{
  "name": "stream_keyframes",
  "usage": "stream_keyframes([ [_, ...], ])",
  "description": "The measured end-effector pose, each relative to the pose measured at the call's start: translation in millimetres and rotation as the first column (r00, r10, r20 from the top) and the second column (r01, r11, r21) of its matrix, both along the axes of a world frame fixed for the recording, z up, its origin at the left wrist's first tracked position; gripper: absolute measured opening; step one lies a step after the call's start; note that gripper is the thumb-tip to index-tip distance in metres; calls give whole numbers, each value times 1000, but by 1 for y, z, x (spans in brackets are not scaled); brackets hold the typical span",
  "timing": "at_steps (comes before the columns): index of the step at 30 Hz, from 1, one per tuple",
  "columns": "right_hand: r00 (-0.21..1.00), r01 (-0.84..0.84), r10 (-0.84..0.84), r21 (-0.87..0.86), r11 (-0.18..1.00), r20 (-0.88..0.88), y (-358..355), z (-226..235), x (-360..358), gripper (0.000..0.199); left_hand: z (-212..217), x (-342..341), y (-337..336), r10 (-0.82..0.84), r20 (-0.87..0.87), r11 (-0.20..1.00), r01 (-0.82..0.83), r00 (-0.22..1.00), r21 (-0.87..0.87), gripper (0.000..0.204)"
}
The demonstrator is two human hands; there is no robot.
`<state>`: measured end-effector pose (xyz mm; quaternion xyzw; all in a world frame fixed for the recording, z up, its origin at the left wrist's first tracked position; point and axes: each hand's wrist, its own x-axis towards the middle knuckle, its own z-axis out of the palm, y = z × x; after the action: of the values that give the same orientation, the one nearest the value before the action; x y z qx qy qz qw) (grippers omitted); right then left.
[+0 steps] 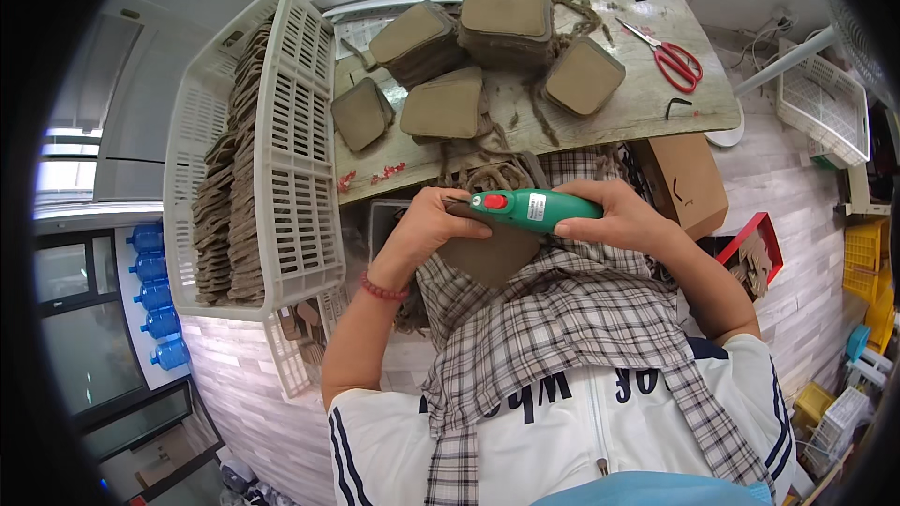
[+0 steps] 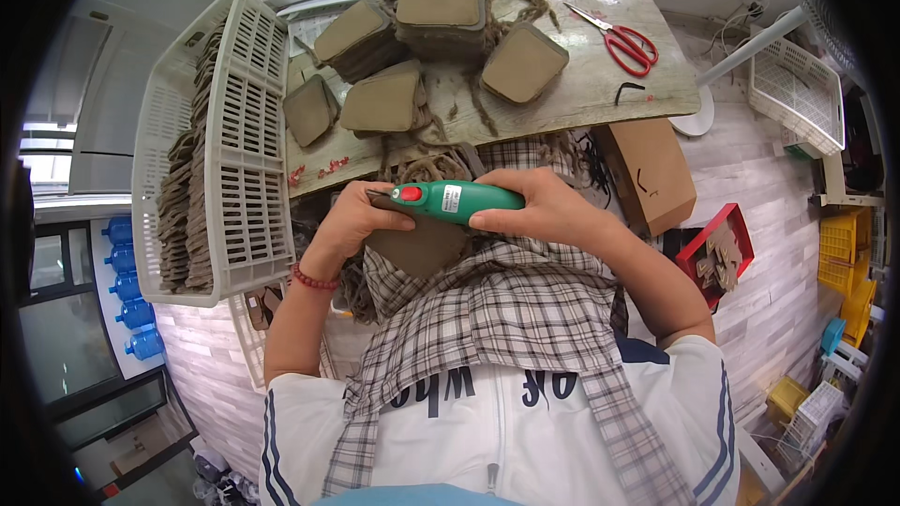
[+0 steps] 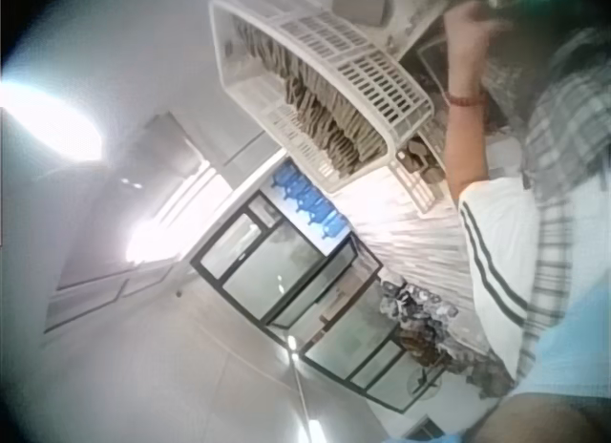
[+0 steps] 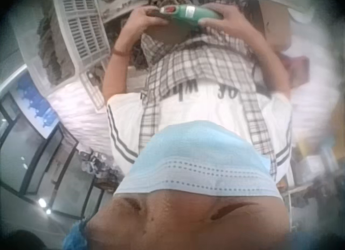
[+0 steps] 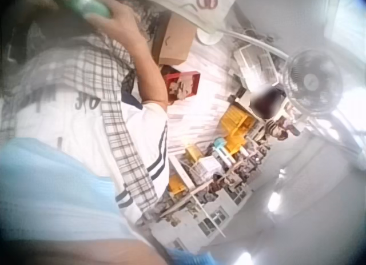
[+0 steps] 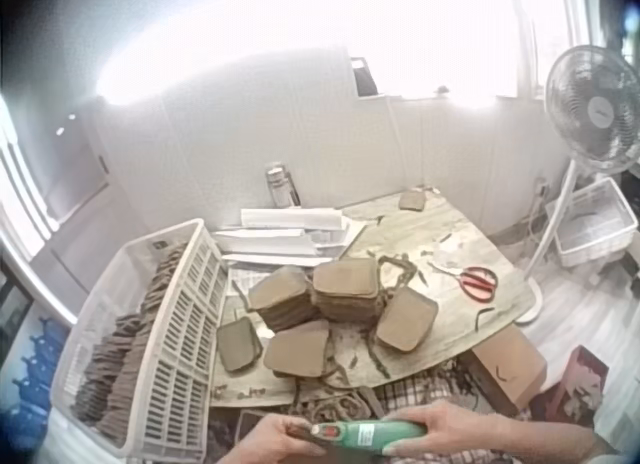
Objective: The person uses a green rotary cutter to trim the edges of small brown fabric pieces. They pick up each piece from a white basket, trim its edges, and place it on a table. The person repeats this process for multiple pieces throughout the video.
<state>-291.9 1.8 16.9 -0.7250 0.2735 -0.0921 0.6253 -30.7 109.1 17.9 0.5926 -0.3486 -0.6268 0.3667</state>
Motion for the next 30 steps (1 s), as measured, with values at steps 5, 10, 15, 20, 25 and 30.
stream_keyframes([
  [5, 994, 107, -110, 165, 981, 8, 2, -6, 3, 45, -28, 28, -11, 159, -169, 987, -156, 973, 32, 28],
  [10, 961, 260, -274, 264, 929, 19, 2, -7, -17, 39, -24, 72, -58, 370, -190, 877, -409, 909, -252, 19],
  [15, 937, 346, -350, 194, 918, -14, 2, -17, -29, 37, -57, 122, -79, 600, 794, 785, -115, -100, -608, 47],
  [20, 938, 346, -347, 176, 922, -27, 6, -26, -25, 36, -104, 131, -71, 340, 921, 787, -479, -189, -389, 67],
  [25, 942, 333, -337, 185, 925, -8, 11, -21, -18, 37, -118, 136, -65, 665, 746, 581, -630, 3, -515, 63],
  [30, 960, 279, -280, 164, 946, -15, 15, -13, -8, 37, -113, 161, -63, 698, 693, 533, -776, 178, -337, 55],
])
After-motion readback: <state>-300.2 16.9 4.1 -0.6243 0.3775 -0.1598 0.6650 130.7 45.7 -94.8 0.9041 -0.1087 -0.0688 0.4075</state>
